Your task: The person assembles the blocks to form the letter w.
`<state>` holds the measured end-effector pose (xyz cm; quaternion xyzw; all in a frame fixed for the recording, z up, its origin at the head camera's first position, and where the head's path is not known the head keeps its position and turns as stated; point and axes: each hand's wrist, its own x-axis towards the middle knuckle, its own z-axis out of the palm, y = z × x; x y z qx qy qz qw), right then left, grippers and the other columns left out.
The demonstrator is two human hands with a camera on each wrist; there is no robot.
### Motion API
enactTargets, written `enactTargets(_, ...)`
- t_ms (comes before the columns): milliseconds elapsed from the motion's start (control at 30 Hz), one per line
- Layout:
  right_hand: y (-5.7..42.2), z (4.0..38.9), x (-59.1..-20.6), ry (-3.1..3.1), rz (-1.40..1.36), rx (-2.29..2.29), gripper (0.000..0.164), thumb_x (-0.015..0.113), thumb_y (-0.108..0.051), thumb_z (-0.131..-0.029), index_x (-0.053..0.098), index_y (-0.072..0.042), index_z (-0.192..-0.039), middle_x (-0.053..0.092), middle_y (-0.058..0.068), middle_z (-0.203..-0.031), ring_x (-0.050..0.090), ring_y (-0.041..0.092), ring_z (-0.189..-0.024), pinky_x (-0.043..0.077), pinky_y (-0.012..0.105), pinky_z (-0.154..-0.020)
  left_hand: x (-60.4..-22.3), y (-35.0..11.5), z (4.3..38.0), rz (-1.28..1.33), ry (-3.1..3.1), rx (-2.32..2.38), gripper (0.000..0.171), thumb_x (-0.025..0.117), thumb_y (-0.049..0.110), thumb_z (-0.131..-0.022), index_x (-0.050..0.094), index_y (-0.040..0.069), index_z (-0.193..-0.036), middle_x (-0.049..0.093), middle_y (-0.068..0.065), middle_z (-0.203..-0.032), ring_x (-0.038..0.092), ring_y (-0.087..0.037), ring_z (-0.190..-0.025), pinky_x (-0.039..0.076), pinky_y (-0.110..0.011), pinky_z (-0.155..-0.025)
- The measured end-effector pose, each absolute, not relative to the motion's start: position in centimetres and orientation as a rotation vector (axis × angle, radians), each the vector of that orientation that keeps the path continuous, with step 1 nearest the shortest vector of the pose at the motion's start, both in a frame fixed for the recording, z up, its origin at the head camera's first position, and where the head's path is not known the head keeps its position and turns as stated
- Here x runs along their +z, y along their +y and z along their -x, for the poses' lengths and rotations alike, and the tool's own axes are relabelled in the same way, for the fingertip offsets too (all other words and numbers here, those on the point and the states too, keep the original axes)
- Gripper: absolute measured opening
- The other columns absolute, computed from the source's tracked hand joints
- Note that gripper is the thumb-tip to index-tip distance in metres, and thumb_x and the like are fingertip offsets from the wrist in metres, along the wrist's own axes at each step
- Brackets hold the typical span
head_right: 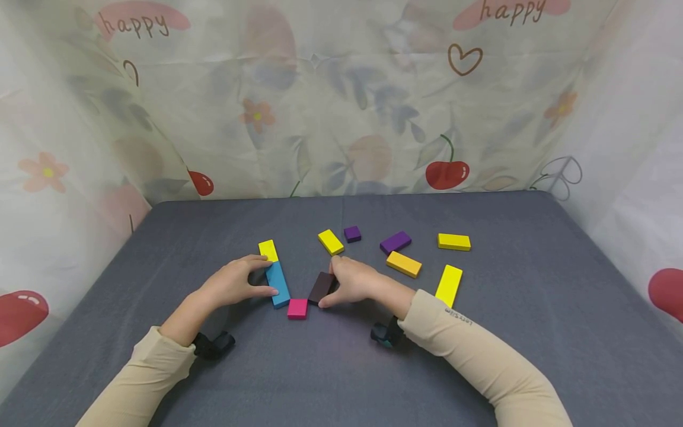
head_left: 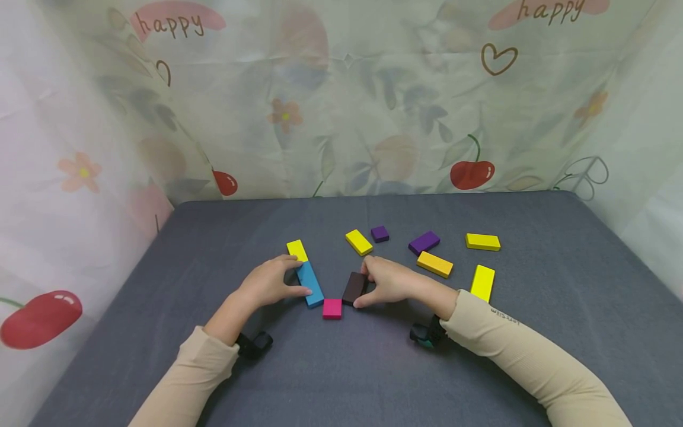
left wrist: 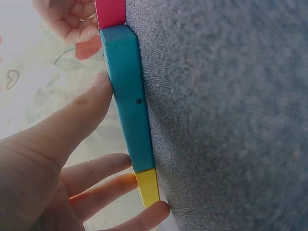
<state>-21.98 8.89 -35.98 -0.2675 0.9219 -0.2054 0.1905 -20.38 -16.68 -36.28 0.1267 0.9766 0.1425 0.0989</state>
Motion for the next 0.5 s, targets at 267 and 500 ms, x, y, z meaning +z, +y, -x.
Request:
enactTargets(267,8.95,22.0,-35.94,2.583,0.748,-0.584,0.057,0.075,-0.041,-0.075,0.05,-0.004,-0.111,0.059,0.011,-0.105,0.056,0.019,-0.092,0.048,0.034,-0.08,-36.24,-16.7,20.42,-0.376,2.886,0.419,0.071,0.071,0.044,-0.079,0.05,0.004,-0.134,0.045,-0.019,-0.142,0.043,-0.036,-0.13,0.039,-0.052,-0.104)
enactTargets(500,8.96,21.99,-35.97,2.582,0.751,-0.589,0.057,0.076,-0.04,-0.075,0.05,-0.004,-0.111,0.059,0.011,-0.104,0.055,0.019,-0.091,0.048,0.033,-0.079,-36.32,-16.71,20.41,-0.379,2.891,0.418,0.072,0.071,0.044,-0.078,0.05,0.003,-0.134,0.045,-0.019,-0.142,0.043,-0.036,-0.13,0.039,-0.052,-0.104)
